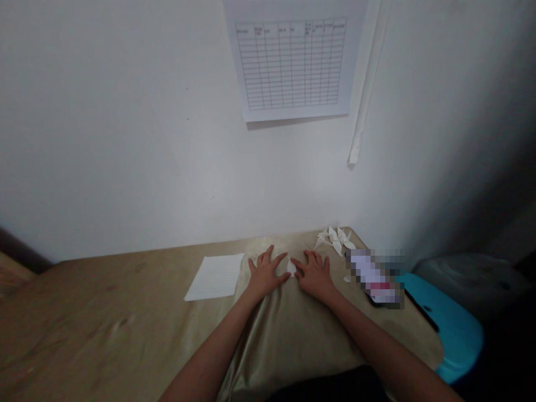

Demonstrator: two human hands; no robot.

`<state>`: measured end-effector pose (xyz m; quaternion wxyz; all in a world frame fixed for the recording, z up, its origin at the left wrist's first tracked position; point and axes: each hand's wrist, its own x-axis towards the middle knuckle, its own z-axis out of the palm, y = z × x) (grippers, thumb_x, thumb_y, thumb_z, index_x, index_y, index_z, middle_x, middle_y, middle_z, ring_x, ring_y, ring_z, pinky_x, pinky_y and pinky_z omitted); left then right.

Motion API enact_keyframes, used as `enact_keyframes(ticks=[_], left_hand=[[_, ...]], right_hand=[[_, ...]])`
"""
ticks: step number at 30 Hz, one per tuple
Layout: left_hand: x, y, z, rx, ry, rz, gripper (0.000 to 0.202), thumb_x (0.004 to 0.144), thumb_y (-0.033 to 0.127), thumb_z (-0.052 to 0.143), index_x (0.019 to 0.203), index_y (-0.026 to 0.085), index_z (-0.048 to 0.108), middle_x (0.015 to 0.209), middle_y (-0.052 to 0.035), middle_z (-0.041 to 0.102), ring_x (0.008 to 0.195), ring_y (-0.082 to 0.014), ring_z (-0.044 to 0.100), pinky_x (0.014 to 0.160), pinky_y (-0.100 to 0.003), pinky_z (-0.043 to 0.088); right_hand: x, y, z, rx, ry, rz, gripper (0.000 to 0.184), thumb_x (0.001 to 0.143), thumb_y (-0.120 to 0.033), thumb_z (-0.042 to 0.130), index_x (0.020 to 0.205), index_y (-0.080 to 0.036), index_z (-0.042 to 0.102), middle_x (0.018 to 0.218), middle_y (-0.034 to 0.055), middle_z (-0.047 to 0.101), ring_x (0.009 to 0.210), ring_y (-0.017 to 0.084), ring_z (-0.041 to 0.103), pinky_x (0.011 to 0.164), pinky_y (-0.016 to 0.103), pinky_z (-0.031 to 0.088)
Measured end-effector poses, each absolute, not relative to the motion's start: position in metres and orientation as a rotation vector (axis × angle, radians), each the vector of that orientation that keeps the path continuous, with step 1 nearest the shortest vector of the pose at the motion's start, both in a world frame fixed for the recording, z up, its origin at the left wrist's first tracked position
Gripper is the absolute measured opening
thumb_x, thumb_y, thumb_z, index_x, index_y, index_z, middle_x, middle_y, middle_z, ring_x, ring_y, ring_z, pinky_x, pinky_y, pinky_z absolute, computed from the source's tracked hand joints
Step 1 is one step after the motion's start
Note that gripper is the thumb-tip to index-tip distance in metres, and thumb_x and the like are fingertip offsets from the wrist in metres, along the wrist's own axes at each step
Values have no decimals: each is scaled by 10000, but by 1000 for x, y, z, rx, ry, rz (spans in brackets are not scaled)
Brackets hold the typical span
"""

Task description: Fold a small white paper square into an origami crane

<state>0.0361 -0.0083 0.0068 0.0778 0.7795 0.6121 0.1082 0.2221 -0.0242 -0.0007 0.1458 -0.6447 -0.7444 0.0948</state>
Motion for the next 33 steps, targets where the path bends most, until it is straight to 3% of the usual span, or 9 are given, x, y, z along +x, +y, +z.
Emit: enact_keyframes(ticks=[3, 7, 12, 16, 20, 28, 33], left_hand=[[37, -9, 10, 2342, 1801, 304, 529, 834, 597, 639, 1348, 519, 543, 1666, 5, 188, 1484, -384, 235, 1123, -756, 89], [36, -10, 13, 2323, 1795, 293, 495, 825, 608, 640, 1308, 514, 587, 1664, 10, 195, 1480, -391, 238, 1124, -757, 78], [36, -9, 11, 2343, 1795, 289, 520, 840, 618, 610, 1345, 504, 555, 1652, -10, 238, 1481, -393, 239, 1116, -768, 57], [36, -7, 8, 2320, 1825, 275, 653, 835, 629, 610, 1443, 445, 460, 1634, -67, 286, 1489, -359, 232, 1129, -749, 58], [35, -6, 5, 2305, 1826, 327, 730, 822, 623, 631, 1485, 431, 393, 1623, -67, 314, 1484, -335, 254, 1142, -735, 66], [33, -5, 0, 2303, 1800, 412, 599, 803, 628, 664, 1360, 431, 562, 1592, -53, 375, 1465, -337, 291, 1134, -751, 58], [32, -5, 1, 2305, 1763, 420, 484, 799, 597, 691, 1262, 468, 639, 1592, -9, 375, 1451, -363, 300, 1121, -769, 39]], right_hand=[[221, -24, -1, -1847, -2152, 257, 494, 916, -379, 553, 1404, -443, 502, 1567, 100, 354, 1455, 340, 242, 1128, 675, 69], [222, -23, -2, -1864, -2108, 263, 511, 887, -382, 592, 1395, -385, 533, 1542, 114, 383, 1436, 331, 265, 1147, 639, 80], [227, -21, -3, -1771, -2072, 335, 420, 869, -352, 620, 1289, -371, 634, 1474, 79, 461, 1404, 312, 296, 1165, 609, 80], [229, -20, -3, -1711, -2070, 396, 384, 862, -322, 639, 1242, -373, 663, 1445, 58, 491, 1391, 295, 310, 1163, 614, 71], [231, -19, -3, -1690, -2059, 430, 352, 871, -330, 635, 1219, -358, 678, 1420, 51, 522, 1387, 285, 319, 1165, 590, 75], [229, -17, -6, -1705, -1989, 417, 336, 866, -454, 652, 1175, -332, 705, 1392, 55, 557, 1380, 288, 332, 1170, 578, 79], [229, -15, -10, -1659, -1961, 424, 281, 835, -395, 693, 1111, -351, 729, 1358, 40, 584, 1366, 302, 351, 1158, 595, 86]])
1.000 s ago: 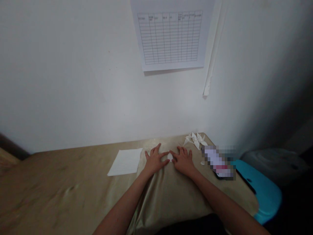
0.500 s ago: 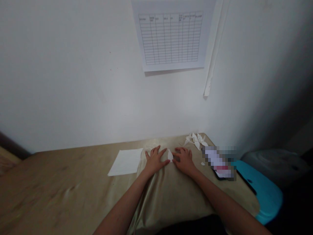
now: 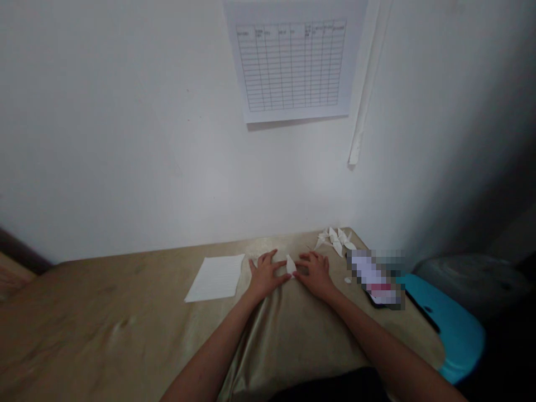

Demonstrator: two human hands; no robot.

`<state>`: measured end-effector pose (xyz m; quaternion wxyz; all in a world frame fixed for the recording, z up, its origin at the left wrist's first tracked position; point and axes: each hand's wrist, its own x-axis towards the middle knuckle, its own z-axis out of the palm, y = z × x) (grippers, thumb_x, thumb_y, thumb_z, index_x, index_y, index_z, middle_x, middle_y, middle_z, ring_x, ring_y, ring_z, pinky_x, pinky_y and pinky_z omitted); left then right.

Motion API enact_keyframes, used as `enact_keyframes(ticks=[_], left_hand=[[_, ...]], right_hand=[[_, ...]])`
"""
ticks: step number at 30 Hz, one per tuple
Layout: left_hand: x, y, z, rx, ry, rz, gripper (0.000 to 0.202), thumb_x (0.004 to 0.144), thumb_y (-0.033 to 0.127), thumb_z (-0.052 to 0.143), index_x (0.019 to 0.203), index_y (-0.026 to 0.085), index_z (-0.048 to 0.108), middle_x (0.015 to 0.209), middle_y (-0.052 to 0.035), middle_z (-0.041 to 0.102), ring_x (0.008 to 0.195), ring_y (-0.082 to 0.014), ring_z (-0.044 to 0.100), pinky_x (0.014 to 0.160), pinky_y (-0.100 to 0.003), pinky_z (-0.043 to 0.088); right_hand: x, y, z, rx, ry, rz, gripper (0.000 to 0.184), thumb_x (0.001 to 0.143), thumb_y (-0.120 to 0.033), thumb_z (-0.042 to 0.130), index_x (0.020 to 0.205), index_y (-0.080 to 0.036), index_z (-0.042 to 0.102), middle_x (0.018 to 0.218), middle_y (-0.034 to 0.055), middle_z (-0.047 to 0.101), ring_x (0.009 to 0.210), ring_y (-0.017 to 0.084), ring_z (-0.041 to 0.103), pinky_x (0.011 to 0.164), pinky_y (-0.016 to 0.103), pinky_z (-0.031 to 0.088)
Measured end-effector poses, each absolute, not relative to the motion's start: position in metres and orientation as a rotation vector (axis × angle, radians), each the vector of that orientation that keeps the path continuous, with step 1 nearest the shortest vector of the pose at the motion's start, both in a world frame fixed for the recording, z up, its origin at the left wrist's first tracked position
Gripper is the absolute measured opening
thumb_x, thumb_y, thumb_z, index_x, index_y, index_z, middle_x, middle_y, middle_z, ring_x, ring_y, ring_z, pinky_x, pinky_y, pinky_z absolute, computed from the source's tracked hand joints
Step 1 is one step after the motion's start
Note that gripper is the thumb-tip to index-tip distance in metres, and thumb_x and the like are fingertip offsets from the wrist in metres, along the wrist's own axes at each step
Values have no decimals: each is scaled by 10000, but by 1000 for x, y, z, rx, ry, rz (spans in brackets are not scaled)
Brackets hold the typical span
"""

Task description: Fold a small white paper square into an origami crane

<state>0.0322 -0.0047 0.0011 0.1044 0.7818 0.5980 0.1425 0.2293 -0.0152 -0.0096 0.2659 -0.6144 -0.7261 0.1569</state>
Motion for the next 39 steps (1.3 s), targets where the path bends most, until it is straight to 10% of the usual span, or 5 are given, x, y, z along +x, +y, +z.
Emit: enact_keyframes(ticks=[17, 24, 39], left_hand=[[33, -6, -4, 2303, 1680, 778, 451, 823, 420, 743, 1261, 440, 638, 1499, -34, 505, 1376, -320, 413, 1126, -747, 92], [39, -13, 5, 2286, 1605, 952, 42, 832, 334, 742, 854, 327, 777, 1334, -15, 633, 1295, -276, 486, 1157, -696, 92], [43, -10, -5, 2299, 1553, 903, 198, 850, 350, 728, 1032, 415, 770, 1261, -11, 698, 1278, -309, 502, 1137, -733, 132]], right_hand=[[238, -4, -23, -1482, -1672, 549, 140, 814, -343, 660, 882, -231, 709, 1065, 64, 733, 1129, 282, 610, 1164, 622, 83], [241, -3, -17, -1405, -1572, 622, 317, 805, -319, 655, 1111, -240, 681, 925, 26, 768, 1004, 252, 685, 1176, 589, 82], [238, -6, -17, -1424, -1729, 546, 150, 806, -354, 693, 898, -296, 797, 1105, 68, 734, 1129, 267, 623, 1149, 533, 214]])
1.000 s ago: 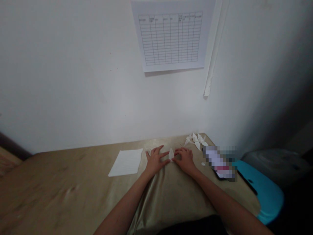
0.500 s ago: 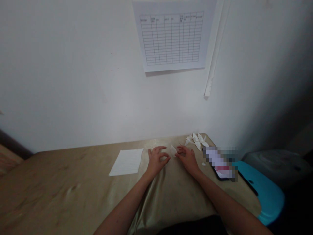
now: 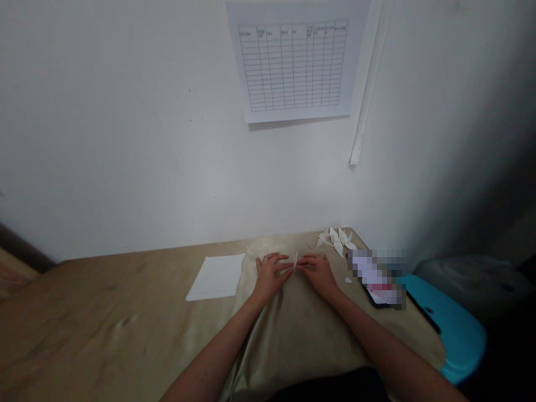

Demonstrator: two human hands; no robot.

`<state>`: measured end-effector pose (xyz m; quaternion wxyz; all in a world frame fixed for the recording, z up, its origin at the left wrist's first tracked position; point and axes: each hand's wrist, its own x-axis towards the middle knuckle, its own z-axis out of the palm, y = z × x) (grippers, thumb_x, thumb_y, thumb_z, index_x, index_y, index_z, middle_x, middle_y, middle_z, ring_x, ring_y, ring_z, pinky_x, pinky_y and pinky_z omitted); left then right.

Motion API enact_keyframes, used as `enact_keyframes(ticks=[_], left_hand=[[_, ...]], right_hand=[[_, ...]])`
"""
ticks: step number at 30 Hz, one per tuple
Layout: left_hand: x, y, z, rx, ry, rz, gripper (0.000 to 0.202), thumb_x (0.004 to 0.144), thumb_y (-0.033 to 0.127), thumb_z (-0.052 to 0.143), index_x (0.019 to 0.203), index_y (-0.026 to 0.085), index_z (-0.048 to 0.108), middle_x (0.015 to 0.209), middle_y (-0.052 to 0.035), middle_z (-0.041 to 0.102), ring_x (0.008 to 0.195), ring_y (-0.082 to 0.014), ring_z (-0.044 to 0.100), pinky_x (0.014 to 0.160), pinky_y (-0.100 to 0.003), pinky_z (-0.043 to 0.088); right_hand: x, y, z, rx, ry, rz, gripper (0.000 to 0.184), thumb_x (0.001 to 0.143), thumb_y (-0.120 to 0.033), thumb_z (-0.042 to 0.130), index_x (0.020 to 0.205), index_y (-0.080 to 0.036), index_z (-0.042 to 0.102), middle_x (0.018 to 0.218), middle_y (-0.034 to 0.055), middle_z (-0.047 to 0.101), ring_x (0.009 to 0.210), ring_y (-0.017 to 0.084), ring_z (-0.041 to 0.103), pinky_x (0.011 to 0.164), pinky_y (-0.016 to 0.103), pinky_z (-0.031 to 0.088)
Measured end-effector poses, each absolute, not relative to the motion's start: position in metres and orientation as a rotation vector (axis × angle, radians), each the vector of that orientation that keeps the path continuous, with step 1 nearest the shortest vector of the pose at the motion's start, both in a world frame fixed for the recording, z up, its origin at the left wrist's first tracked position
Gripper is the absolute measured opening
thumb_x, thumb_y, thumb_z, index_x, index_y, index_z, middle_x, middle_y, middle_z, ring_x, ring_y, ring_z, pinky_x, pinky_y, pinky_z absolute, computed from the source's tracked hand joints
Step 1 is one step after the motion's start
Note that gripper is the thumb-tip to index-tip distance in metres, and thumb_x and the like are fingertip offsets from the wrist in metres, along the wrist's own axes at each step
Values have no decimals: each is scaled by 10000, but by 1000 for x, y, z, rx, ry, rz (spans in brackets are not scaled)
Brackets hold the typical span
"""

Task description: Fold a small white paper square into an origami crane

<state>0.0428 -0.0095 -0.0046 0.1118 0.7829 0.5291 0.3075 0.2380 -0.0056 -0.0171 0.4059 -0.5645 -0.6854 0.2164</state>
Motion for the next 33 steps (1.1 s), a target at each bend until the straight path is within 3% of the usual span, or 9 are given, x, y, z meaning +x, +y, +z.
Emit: enact_keyframes(ticks=[8, 15, 25, 33], left_hand=[[45, -11, -1, 2236, 1540, 931, 204, 786, 333, 796, 987, 368, 788, 1184, -25, 731, 1247, -305, 538, 1153, -705, 141], [47, -12, 2, 2198, 1536, 970, 187, 764, 314, 812, 950, 323, 792, 1122, -32, 739, 1205, -278, 571, 1163, -628, 207], [48, -14, 3, 2178, 1507, 1004, 127, 781, 333, 798, 900, 291, 787, 1091, -37, 736, 1184, -256, 578, 1155, -571, 250], [47, -10, -3, 2176, 1487, 1023, 105, 774, 351, 798, 867, 303, 795, 1086, -26, 741, 1175, -248, 588, 1131, -528, 310]], right_hand=[[237, -6, -17, -1397, -1744, 549, 127, 812, -344, 702, 897, -295, 784, 1082, 46, 744, 1181, 265, 582, 1140, 522, 247], [235, -9, -15, -1440, -1692, 532, 152, 805, -355, 708, 912, -280, 785, 1190, 90, 683, 1224, 277, 561, 1172, 559, 172], [235, -10, -13, -1430, -1720, 579, 187, 761, -400, 750, 902, -282, 784, 1129, 73, 701, 1205, 282, 570, 1171, 562, 143], [236, -10, -14, -1414, -1724, 571, 199, 751, -419, 760, 886, -276, 788, 1118, 78, 701, 1183, 277, 579, 1149, 517, 225]])
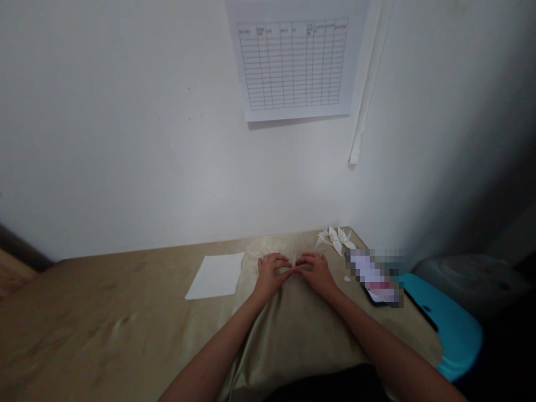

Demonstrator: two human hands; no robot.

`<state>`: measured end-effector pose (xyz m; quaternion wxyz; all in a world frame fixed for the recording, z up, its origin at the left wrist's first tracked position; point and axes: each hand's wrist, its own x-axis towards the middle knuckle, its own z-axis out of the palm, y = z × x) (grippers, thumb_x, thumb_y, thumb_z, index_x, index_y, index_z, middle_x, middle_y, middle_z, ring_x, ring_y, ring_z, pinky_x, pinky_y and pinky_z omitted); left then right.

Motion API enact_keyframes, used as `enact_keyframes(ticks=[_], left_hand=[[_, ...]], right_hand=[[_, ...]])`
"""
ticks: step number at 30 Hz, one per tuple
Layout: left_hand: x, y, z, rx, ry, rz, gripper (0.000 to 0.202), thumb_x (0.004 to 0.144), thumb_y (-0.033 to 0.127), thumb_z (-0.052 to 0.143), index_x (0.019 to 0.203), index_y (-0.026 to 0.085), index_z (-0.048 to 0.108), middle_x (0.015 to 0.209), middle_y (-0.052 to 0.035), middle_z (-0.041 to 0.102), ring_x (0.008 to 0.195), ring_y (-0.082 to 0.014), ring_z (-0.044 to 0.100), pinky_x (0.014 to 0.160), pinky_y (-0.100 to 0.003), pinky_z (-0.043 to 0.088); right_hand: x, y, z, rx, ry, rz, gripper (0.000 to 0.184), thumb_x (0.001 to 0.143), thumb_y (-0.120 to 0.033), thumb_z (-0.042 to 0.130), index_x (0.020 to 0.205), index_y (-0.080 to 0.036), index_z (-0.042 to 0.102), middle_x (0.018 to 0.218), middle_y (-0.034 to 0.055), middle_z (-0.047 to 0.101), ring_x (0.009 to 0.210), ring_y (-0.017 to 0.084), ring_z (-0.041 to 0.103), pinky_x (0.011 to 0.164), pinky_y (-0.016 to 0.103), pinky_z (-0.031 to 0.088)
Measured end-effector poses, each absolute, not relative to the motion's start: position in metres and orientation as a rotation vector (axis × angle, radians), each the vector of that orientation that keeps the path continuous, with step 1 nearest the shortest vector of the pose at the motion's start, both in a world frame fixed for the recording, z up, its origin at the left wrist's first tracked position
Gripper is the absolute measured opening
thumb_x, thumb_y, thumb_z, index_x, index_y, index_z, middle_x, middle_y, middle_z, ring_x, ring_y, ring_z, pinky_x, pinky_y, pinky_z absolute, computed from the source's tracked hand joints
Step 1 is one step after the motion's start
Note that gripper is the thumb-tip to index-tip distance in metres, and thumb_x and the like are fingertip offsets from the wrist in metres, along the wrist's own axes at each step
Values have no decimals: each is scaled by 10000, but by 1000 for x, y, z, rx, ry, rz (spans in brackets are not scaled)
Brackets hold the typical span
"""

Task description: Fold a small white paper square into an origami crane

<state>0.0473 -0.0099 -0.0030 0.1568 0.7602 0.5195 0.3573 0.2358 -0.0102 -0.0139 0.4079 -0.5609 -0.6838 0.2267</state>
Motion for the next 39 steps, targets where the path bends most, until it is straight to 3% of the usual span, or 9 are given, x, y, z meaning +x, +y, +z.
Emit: enact_keyframes(ticks=[9, 12, 22, 31, 39], left_hand=[[45, -6, -6, 2165, 1467, 1043, 87, 765, 278, 779, 847, 302, 791, 1101, -13, 743, 1179, -240, 594, 1105, -492, 360], [45, -6, -7, 2152, 1482, 1061, 98, 759, 237, 767, 842, 287, 785, 1098, -17, 743, 1162, -240, 599, 1109, -499, 354], [46, -4, -10, 2159, 1545, 1041, 72, 832, 291, 709, 848, 266, 775, 1158, -35, 724, 1167, -245, 590, 1094, -508, 370], [45, -5, -8, 2135, 1599, 1046, 16, 774, 267, 779, 778, 252, 776, 1259, -52, 637, 1190, -257, 562, 1081, -486, 393], [45, -4, -11, 2129, 1582, 1073, 20, 795, 249, 755, 800, 256, 773, 1257, -42, 625, 1195, -251, 556, 1089, -480, 393]], right_hand=[[236, -11, -14, -1407, -1734, 557, 174, 755, -361, 739, 895, -268, 783, 1153, 77, 685, 1173, 270, 590, 1156, 528, 229], [236, -11, -14, -1395, -1742, 563, 159, 772, -318, 704, 897, -258, 781, 1202, 90, 663, 1185, 263, 580, 1135, 500, 283], [236, -10, -16, -1358, -1756, 540, 121, 779, -278, 683, 867, -248, 761, 1149, 79, 669, 1207, 252, 555, 1125, 488, 295], [241, -11, -13, -1293, -1811, 565, 106, 786, -295, 692, 837, -242, 768, 1191, 77, 666, 1195, 251, 568, 1133, 491, 278], [242, -9, -14, -1271, -1793, 630, 110, 787, -293, 693, 845, -238, 769, 1211, 79, 672, 1205, 243, 571, 1112, 443, 332]])
